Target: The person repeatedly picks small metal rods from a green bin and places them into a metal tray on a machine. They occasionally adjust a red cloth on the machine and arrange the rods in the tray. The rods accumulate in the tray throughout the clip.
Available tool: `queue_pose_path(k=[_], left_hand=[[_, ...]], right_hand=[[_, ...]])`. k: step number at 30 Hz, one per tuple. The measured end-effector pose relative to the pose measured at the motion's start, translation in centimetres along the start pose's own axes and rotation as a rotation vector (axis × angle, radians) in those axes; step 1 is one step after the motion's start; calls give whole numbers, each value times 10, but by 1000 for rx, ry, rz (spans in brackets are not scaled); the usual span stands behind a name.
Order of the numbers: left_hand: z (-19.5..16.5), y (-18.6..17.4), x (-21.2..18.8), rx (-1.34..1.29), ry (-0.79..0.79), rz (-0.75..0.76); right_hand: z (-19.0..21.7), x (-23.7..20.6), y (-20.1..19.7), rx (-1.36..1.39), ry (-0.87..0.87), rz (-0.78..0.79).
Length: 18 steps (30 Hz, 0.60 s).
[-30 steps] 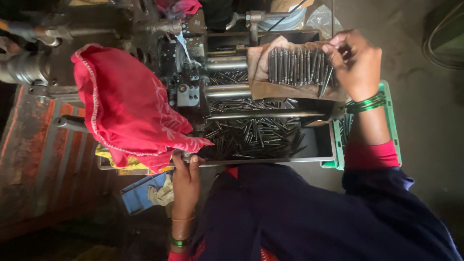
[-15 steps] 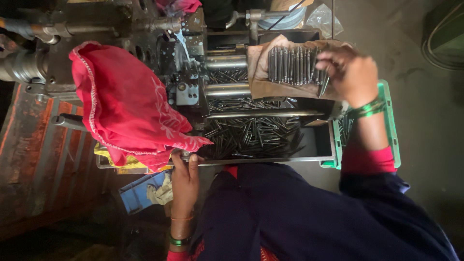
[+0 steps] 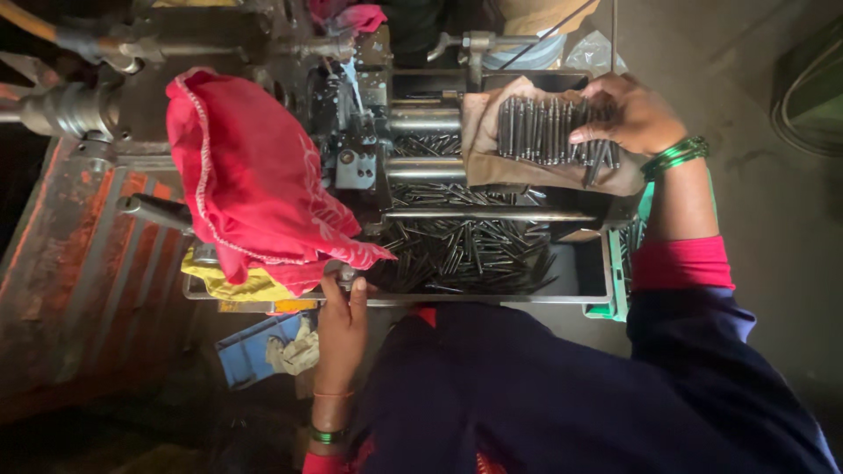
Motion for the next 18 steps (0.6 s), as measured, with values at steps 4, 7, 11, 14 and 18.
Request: queue_pose_path(k=[4,7,11,14,18], left_hand=[[1,-1,-1,-10,-19,3],[1,0,-1,-1,-31,7],[4,3,1,-21,-82,29],[4,4,2,-9,-46,-1],[6,5,2,-14,-56,6]], right_hand=[[3,-5,0,110,39,-53],[12,-9,-7,121,13,-131],[32,-26,-23,30,-86,-316],[50,-36,-25,-17,-84,-426],[77,-48,-11,-87,-192,-430]])
Point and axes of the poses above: each hand's wrist, its own x-axis towards the middle knuckle, its own y-axis out of the palm, z = x × y, the point moved 4 cm from there along x, towards the middle knuckle, and after that the axes turned 1 degree about -x, right-handed, at the moved point
